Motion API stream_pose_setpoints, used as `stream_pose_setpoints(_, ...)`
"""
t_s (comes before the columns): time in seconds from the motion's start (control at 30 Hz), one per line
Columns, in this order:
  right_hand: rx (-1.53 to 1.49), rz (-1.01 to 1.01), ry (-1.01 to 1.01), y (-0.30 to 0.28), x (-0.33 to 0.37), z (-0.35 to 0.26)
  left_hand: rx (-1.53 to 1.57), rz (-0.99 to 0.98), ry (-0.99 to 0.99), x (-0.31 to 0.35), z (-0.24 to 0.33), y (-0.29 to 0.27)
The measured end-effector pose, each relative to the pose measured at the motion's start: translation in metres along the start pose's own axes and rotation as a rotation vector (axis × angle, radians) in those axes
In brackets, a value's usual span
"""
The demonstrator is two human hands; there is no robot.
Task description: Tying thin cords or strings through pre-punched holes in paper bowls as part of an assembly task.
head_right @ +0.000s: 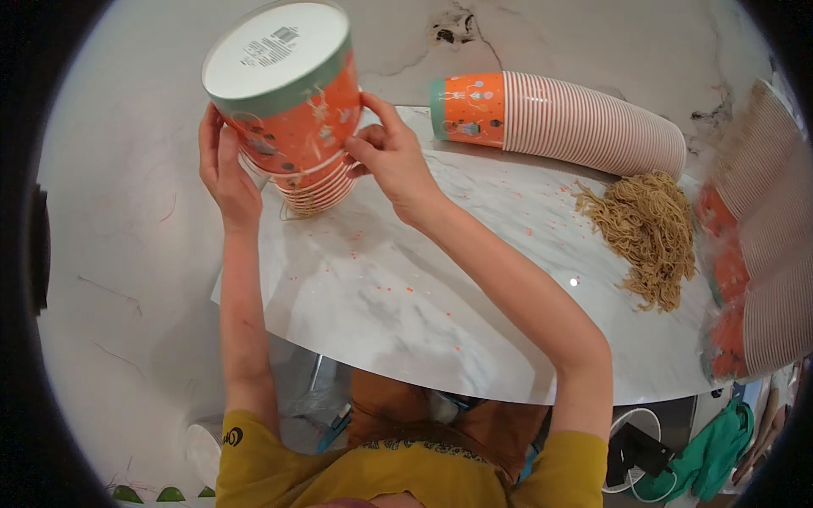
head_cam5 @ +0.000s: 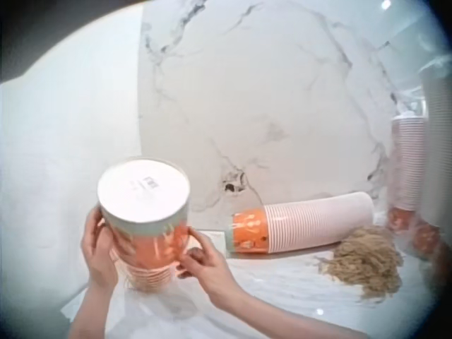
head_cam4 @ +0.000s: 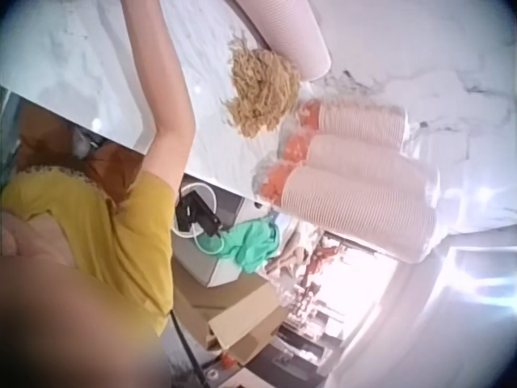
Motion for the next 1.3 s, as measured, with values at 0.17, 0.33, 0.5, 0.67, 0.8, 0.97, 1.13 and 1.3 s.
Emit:
stream_pose_setpoints(0.17, 0.025, -0.041, -0.032, 0.018, -0.047, 0.029, 0.075, -0.011, -0.172, -0.022, -0.05, -0.015)
stream_pose_setpoints(0.33, 0.037, -0.044, -0.11, 0.02, -0.078, 0.056, 0.097, -0.038, -0.285, -0.031, -0.093, -0.021)
stream_pose_setpoints(0.5, 0.049, 0.005, -0.125, 0.011, -0.095, 0.077, 0.06, -0.035, -0.366, -0.028, -0.12, -0.016)
stream_pose_setpoints(0.67, 0.061, 0.047, -0.072, -0.001, -0.093, 0.089, 0.093, -0.014, -0.433, -0.014, -0.139, -0.012)
stream_pose_setpoints(0.8, 0.163, 0.089, -0.072, -0.013, -0.089, 0.099, 0.083, -0.014, -0.472, -0.001, -0.148, -0.011)
stream_pose_setpoints(0.97, 0.402, 0.129, -0.155, -0.027, -0.087, 0.107, 0.088, -0.004, -0.48, 0.014, -0.16, -0.011)
stream_pose_setpoints(1.13, 0.499, 0.175, -0.176, -0.019, -0.067, 0.115, 0.118, 0.003, -0.5, 0.027, -0.173, -0.016)
stream_pose_setpoints(1.3, 0.575, 0.193, -0.237, -0.028, -0.063, 0.122, 0.238, 0.02, -0.533, 0.037, -0.18, -0.003)
Point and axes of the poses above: each hand's wrist, its own x-axis away from the middle knuckle, its own y-axis out of the palm, z = x × y, the point moved 7 cm from there along -x, towards the middle knuckle, and after that the axes turned 14 degrees about -x, right-handed, at the moved point
